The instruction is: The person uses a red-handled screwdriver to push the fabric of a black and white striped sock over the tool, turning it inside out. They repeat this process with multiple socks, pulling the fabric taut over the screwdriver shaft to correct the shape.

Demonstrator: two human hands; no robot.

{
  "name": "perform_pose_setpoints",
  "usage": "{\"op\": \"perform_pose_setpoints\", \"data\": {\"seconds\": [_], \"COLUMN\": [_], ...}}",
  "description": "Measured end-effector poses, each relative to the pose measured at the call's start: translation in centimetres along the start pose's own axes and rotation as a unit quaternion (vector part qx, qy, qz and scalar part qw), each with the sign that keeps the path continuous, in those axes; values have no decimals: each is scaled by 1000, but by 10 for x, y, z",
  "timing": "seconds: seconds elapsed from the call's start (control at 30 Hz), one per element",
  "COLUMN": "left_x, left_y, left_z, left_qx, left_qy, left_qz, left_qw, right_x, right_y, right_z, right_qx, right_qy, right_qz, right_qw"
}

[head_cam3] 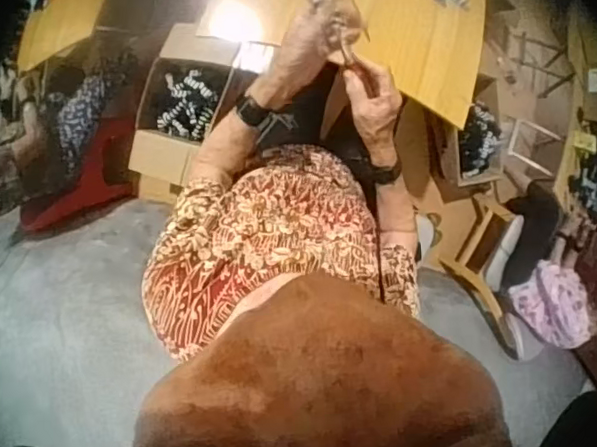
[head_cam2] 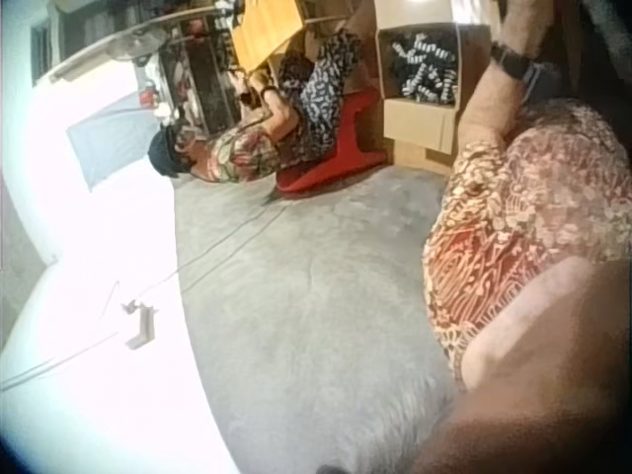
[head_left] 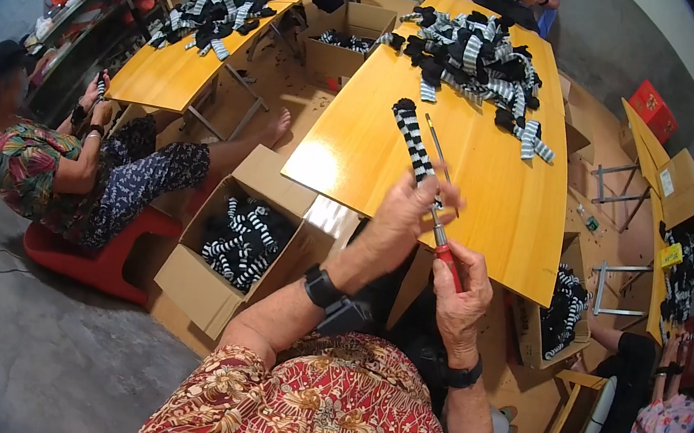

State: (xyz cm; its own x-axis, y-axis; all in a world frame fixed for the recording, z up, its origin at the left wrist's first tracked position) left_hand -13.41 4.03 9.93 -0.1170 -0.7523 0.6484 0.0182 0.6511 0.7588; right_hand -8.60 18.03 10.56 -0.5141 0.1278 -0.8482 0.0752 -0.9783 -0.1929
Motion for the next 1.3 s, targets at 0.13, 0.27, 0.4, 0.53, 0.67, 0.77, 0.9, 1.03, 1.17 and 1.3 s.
{"op": "perform_pose_setpoints", "data": {"seconds": [0.13, 0.27, 0.4, 0.53, 0.67, 0.77, 0.9, 1.03, 1.17, 1.3], "left_x": [49, 63, 64, 62, 56, 16, 12, 44, 72, 71], "left_y": [-21, -24, -3, 7, 16, 36, 24, 15, 0, 8], "left_z": [14, 25, 23, 21, 21, 7, 4, 8, 12, 16], "left_qx": [-8, -51, -69, -52, -84, -84, -49, -33, -42, -98], "left_qy": [76, 111, 96, 99, 78, 6, -6, 68, 117, 79], "left_qz": [-101, -156, -138, -94, -91, -51, -63, -56, -55, -11], "left_qw": [992, 980, 983, 989, 989, 995, 997, 996, 991, 992], "right_x": [-20, -5, 7, 16, 11, 9, 17, 19, 12, 8], "right_y": [7, 23, 38, 31, 30, 31, 29, 20, 4, -8], "right_z": [-4, -15, -37, -40, -34, -25, -26, -19, -25, -23], "right_qx": [-61, -68, -98, -49, -15, -10, 20, -26, -73, -65], "right_qy": [-40, 90, 203, 197, 187, 180, 194, 156, 119, 69], "right_qz": [-53, 196, 369, 363, 358, 379, 344, 318, 166, 56], "right_qw": [996, 974, 902, 909, 915, 907, 919, 935, 976, 994]}}
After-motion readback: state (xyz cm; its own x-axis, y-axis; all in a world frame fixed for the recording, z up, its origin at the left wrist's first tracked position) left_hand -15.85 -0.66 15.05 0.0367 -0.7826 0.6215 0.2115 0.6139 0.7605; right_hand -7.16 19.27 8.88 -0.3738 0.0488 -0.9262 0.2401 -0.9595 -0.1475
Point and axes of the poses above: each hand's wrist, its own z-axis towards the middle knuckle, its own y-axis out of the palm, x = y × z, the point moved 9 cm from there along z, towards the middle knuckle, and after that the axes turned 11 degrees about -y, right-handed, at the moved point
